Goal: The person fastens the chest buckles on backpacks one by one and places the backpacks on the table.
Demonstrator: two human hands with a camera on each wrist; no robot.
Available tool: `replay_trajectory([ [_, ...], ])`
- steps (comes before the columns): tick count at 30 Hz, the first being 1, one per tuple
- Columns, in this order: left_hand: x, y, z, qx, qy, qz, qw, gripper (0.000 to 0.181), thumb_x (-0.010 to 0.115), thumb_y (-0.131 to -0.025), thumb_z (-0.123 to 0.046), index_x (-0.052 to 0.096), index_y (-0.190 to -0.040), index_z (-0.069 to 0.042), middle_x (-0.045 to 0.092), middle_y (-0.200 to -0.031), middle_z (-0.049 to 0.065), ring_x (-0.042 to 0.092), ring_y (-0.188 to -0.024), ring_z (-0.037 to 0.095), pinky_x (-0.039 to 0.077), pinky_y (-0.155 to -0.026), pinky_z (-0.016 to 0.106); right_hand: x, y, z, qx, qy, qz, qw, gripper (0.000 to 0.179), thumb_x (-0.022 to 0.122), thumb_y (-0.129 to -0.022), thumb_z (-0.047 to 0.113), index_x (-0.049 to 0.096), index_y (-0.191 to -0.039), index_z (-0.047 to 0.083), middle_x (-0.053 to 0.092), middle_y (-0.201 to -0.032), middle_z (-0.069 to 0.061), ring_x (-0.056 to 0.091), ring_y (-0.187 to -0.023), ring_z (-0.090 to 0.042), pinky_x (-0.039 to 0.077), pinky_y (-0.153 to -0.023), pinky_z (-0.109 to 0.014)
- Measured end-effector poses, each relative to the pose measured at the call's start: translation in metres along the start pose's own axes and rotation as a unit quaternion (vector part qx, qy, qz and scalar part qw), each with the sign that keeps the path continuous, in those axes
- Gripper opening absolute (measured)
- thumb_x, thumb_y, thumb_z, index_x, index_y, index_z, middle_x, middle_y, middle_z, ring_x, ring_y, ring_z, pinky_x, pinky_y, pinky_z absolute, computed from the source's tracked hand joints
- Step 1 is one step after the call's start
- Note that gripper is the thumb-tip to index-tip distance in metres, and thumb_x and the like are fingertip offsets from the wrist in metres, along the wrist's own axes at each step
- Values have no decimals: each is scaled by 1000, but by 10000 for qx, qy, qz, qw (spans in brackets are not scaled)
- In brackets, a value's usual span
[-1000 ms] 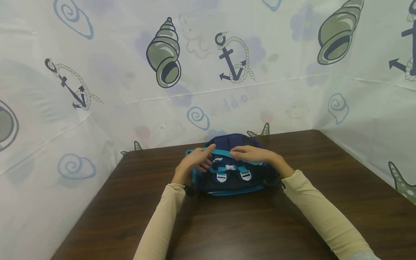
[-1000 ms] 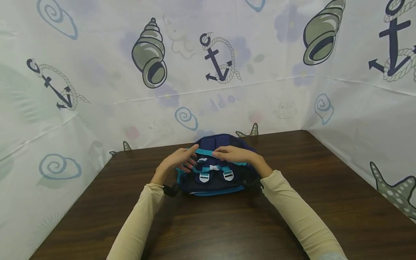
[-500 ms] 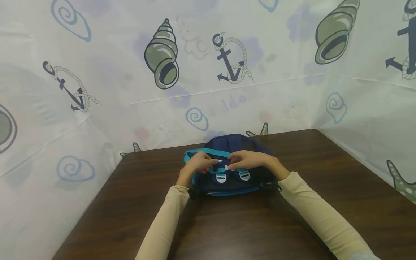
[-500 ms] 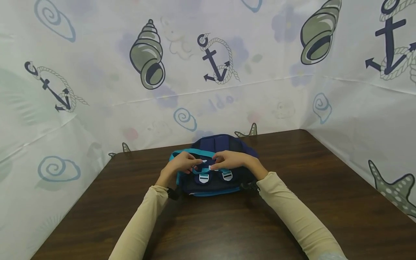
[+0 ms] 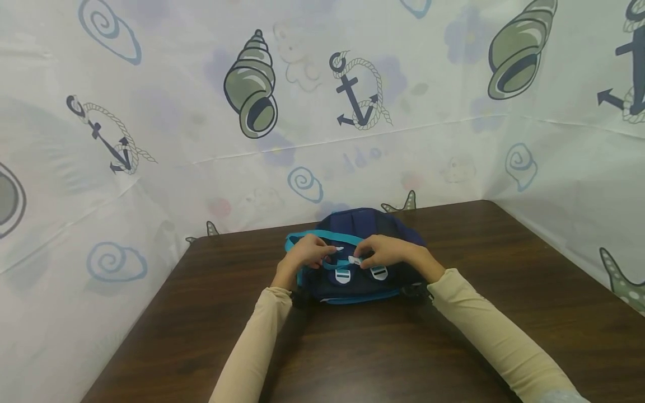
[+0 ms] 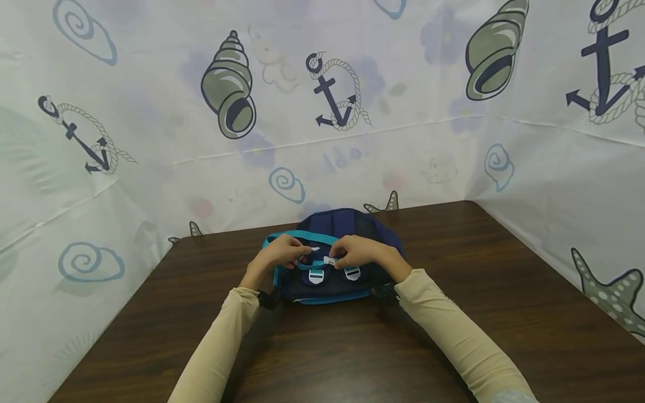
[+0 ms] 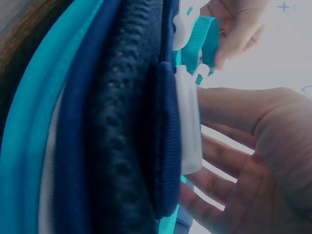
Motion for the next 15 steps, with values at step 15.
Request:
replay_trajectory([
  [15, -13, 3, -11, 1129, 20, -92, 9936, 29, 62, -99, -29, 73, -115, -7, 70, -93, 8, 62, -80, 18, 55, -71, 30, -10, 5, 3, -212, -74, -364, 9991, 26, 62, -96, 15, 70, -120, 9, 73, -109, -2, 67, -101, -16, 56, -90, -38],
])
Point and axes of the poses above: each hand's wrist, its own y-axis away from the middle knuckle, its own x-axis out of the palm, z = x × y, the point moved 4 cm from there along -y, towards the middle knuckle
